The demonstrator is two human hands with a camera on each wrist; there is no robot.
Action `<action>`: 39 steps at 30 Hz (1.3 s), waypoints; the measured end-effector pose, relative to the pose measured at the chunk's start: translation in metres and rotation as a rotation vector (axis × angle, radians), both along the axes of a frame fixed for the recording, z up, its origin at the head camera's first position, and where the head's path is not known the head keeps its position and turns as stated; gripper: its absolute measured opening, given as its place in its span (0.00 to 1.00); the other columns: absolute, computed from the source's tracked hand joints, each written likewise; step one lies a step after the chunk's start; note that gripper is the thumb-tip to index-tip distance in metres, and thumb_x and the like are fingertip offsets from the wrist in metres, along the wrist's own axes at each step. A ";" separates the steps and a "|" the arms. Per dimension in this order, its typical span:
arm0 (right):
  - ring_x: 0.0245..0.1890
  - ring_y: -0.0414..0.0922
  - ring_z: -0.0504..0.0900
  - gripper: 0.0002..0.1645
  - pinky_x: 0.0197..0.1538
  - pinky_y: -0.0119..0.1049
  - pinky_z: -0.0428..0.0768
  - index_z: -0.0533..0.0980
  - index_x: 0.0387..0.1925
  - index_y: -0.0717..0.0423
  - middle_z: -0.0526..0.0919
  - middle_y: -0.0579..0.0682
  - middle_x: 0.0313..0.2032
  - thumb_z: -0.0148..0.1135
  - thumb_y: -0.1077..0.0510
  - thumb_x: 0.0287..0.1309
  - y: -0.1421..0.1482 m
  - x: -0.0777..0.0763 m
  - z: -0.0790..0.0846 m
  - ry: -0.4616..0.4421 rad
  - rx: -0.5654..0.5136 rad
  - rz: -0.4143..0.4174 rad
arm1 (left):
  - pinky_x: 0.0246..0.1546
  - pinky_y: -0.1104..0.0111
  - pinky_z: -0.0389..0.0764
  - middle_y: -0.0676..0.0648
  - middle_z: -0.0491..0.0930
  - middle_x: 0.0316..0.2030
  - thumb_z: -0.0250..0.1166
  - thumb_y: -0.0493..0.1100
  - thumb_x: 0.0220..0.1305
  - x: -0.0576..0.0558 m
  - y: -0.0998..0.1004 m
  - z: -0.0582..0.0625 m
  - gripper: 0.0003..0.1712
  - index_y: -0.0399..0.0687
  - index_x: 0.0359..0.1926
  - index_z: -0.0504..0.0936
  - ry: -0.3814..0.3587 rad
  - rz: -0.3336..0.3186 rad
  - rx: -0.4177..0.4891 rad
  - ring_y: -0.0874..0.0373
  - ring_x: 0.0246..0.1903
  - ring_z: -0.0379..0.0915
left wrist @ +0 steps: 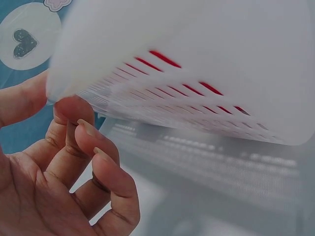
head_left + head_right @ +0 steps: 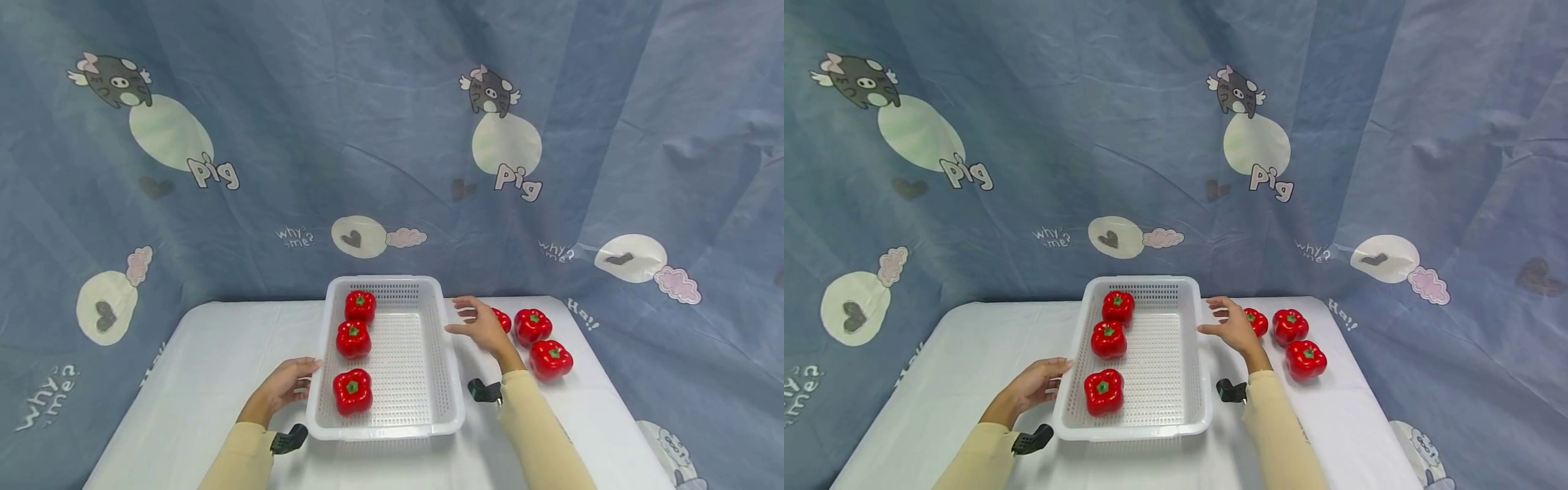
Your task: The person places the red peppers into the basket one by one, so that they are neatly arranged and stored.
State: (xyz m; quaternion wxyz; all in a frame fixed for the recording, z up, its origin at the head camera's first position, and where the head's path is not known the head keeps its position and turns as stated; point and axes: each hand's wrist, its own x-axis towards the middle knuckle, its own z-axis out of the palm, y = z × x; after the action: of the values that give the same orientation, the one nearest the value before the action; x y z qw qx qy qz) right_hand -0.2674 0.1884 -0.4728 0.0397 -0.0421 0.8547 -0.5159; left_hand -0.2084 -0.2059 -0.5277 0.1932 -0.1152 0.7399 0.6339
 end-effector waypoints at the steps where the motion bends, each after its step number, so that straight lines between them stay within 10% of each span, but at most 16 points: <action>1: 0.59 0.58 0.72 0.38 0.59 0.53 0.71 0.69 0.61 0.57 0.73 0.59 0.59 0.74 0.57 0.48 0.002 0.000 -0.001 -0.001 0.007 -0.013 | 0.36 0.63 0.79 0.43 0.82 0.42 0.61 0.49 0.66 0.000 0.000 0.000 0.25 0.34 0.55 0.76 0.001 -0.001 -0.002 0.52 0.36 0.76; 39: 0.68 0.63 0.54 0.51 0.60 0.62 0.66 0.57 0.70 0.54 0.54 0.62 0.69 0.74 0.59 0.47 0.059 -0.019 -0.044 -0.082 0.122 -0.245 | 0.36 0.63 0.79 0.42 0.82 0.42 0.62 0.48 0.65 0.000 0.000 0.002 0.23 0.35 0.54 0.77 -0.008 0.017 -0.011 0.51 0.36 0.75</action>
State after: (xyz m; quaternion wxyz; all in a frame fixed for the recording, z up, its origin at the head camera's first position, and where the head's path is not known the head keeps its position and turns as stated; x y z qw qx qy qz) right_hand -0.2861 0.2471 -0.5168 0.0140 0.0861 0.8808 -0.4655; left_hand -0.2080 -0.2059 -0.5261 0.1901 -0.1248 0.7417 0.6310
